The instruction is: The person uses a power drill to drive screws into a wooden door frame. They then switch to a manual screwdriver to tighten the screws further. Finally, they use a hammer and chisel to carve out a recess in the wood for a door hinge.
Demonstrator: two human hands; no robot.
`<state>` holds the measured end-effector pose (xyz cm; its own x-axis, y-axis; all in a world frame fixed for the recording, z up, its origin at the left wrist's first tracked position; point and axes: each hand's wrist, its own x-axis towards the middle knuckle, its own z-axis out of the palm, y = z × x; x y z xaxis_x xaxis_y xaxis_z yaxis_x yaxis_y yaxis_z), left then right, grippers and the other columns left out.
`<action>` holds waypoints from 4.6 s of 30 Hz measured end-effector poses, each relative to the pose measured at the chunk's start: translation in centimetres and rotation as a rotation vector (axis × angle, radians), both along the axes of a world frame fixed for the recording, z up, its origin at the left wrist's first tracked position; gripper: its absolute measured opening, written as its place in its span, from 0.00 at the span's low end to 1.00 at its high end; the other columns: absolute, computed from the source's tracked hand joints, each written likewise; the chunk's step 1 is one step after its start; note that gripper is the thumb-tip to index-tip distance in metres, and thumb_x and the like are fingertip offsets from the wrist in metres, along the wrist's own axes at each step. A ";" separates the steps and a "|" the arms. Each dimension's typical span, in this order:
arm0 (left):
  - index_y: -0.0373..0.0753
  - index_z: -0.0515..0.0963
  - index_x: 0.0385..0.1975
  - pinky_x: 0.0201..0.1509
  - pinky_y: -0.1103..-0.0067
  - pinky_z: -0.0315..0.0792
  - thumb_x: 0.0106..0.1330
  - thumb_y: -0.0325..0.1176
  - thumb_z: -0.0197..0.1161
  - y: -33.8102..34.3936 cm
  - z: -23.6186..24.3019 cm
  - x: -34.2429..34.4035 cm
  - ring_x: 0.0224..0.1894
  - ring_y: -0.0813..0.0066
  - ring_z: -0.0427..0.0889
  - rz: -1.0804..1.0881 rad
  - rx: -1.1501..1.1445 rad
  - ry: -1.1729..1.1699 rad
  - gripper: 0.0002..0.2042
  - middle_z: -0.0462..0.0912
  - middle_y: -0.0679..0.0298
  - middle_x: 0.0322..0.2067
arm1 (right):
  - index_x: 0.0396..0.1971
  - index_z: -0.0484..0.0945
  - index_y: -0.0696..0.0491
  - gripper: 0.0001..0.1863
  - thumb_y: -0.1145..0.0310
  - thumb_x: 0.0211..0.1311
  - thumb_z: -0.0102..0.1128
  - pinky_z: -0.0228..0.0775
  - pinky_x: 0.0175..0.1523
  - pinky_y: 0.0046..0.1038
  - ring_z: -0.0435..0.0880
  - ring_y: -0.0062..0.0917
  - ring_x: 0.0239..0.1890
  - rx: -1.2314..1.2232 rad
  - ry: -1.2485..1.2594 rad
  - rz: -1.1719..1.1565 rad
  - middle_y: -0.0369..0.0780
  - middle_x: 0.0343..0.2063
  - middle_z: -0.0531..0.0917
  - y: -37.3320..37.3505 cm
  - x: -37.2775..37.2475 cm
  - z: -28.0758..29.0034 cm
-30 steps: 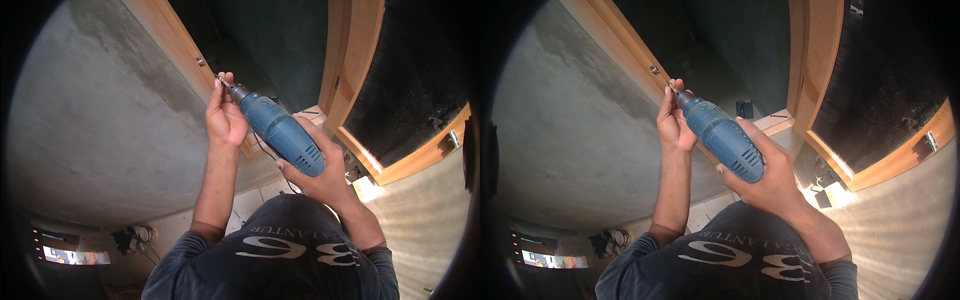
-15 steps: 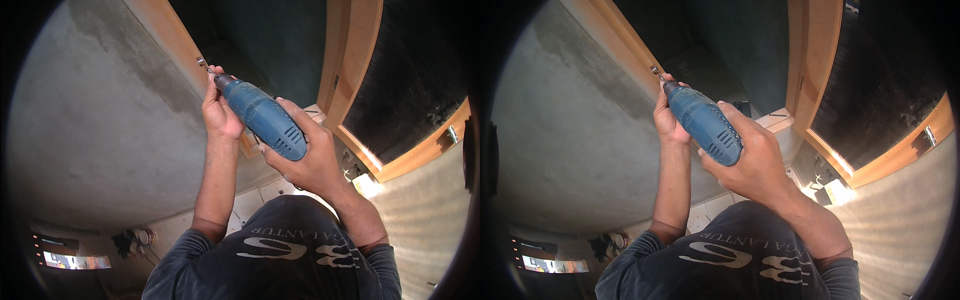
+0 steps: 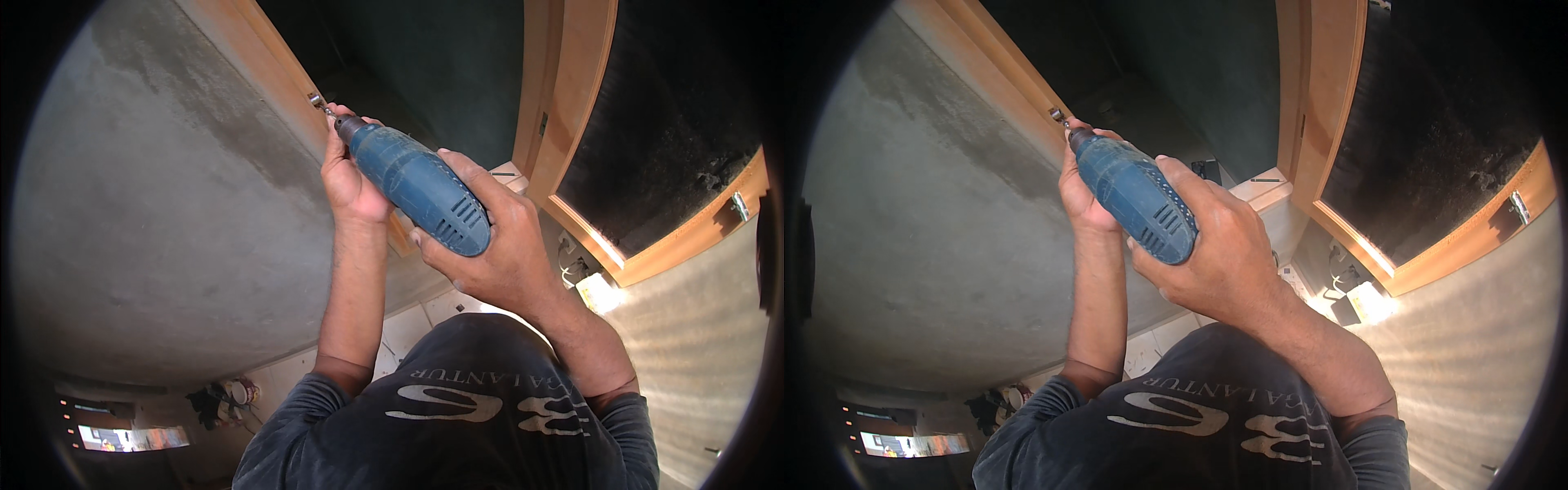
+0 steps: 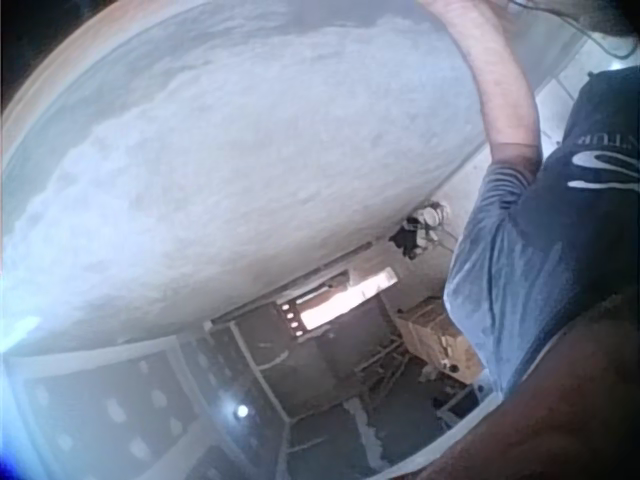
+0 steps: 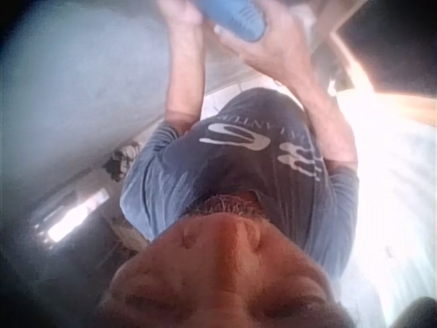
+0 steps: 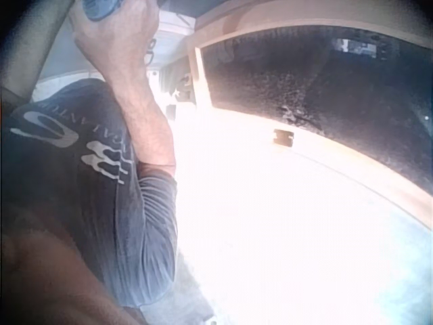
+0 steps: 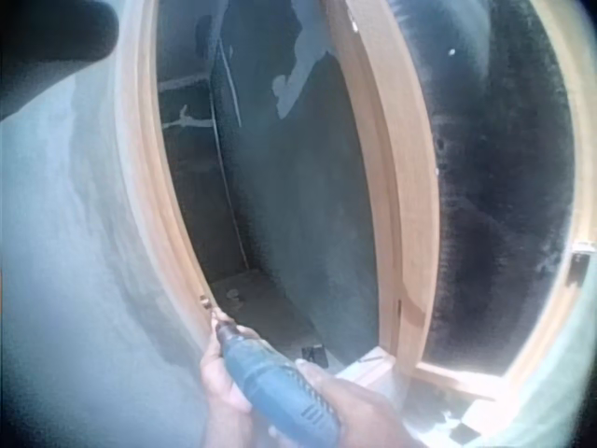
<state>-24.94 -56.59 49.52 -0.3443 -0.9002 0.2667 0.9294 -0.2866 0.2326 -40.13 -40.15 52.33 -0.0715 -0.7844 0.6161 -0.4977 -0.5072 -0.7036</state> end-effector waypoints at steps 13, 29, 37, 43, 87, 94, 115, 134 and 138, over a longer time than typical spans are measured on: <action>0.51 0.83 0.50 0.51 0.62 0.83 0.80 0.41 0.57 -0.3 -0.1 -0.1 0.43 0.68 0.86 -0.029 0.025 0.028 0.09 0.89 0.74 0.44 | 0.62 0.73 0.67 0.39 0.63 0.53 0.76 0.83 0.47 0.38 0.90 0.45 0.43 0.018 0.023 -0.002 0.57 0.44 0.86 -0.3 -0.3 0.4; 0.38 0.69 0.68 0.65 0.64 0.77 0.75 0.58 0.60 0.1 -0.8 -0.3 0.57 0.65 0.81 -0.132 -0.197 0.162 0.33 0.80 0.56 0.59 | 0.67 0.70 0.61 0.41 0.71 0.50 0.75 0.79 0.50 0.32 0.89 0.39 0.44 0.200 0.080 -0.031 0.51 0.43 0.85 0.8 1.0 2.5; 0.41 0.63 0.68 0.63 0.55 0.82 0.61 0.63 0.73 5.2 -0.4 -1.4 0.64 0.49 0.76 -0.186 -0.298 -0.059 0.43 0.72 0.47 0.57 | 0.69 0.69 0.60 0.44 0.75 0.48 0.75 0.80 0.45 0.35 0.89 0.42 0.41 0.285 0.133 -0.046 0.52 0.42 0.84 0.8 1.7 4.0; 0.43 0.66 0.63 0.65 0.51 0.79 0.58 0.57 0.76 4.0 -1.1 -1.9 0.60 0.51 0.77 -0.246 -0.292 0.044 0.40 0.74 0.51 0.53 | 0.69 0.69 0.59 0.44 0.79 0.47 0.74 0.81 0.45 0.36 0.89 0.43 0.41 0.290 0.154 -0.054 0.51 0.42 0.85 0.4 1.4 5.2; 0.42 0.71 0.58 0.62 0.47 0.79 0.64 0.57 0.67 3.8 0.4 -1.6 0.55 0.54 0.78 -0.191 -0.262 0.061 0.31 0.75 0.55 0.50 | 0.69 0.70 0.59 0.43 0.73 0.48 0.73 0.80 0.43 0.38 0.87 0.45 0.38 0.230 0.274 -0.083 0.52 0.39 0.84 -0.2 2.0 5.6; 0.39 0.76 0.54 0.60 0.49 0.81 0.67 0.59 0.64 4.3 1.1 -1.9 0.54 0.54 0.80 -0.137 -0.235 0.043 0.29 0.76 0.57 0.47 | 0.68 0.71 0.59 0.41 0.65 0.51 0.74 0.81 0.42 0.43 0.88 0.49 0.39 0.167 0.331 -0.097 0.55 0.37 0.84 -0.1 1.8 5.6; 0.36 0.79 0.48 0.43 0.80 0.78 0.73 0.26 0.65 -0.5 -0.5 5.6 0.38 0.74 0.80 1.873 -0.926 -1.501 0.07 0.78 0.60 0.42 | 0.70 0.66 0.66 0.42 0.66 0.56 0.72 0.79 0.47 0.44 0.87 0.49 0.42 0.092 -0.161 0.005 0.57 0.41 0.83 -1.1 1.7 0.6; 0.38 0.78 0.44 0.30 0.81 0.77 0.67 0.22 0.64 -1.8 -1.5 6.0 0.33 0.76 0.78 1.990 -0.919 -1.446 0.08 0.76 0.60 0.41 | 0.69 0.66 0.67 0.41 0.71 0.57 0.74 0.77 0.57 0.35 0.87 0.40 0.52 0.139 -0.127 0.048 0.57 0.52 0.83 -2.4 1.9 0.6; 0.39 0.78 0.44 0.27 0.83 0.77 0.65 0.22 0.65 -2.5 -1.4 6.6 0.33 0.78 0.78 2.088 -1.036 -1.467 0.09 0.77 0.61 0.40 | 0.69 0.67 0.66 0.43 0.68 0.54 0.74 0.79 0.46 0.40 0.87 0.45 0.40 0.007 -0.097 0.054 0.56 0.42 0.83 -3.2 1.8 -0.2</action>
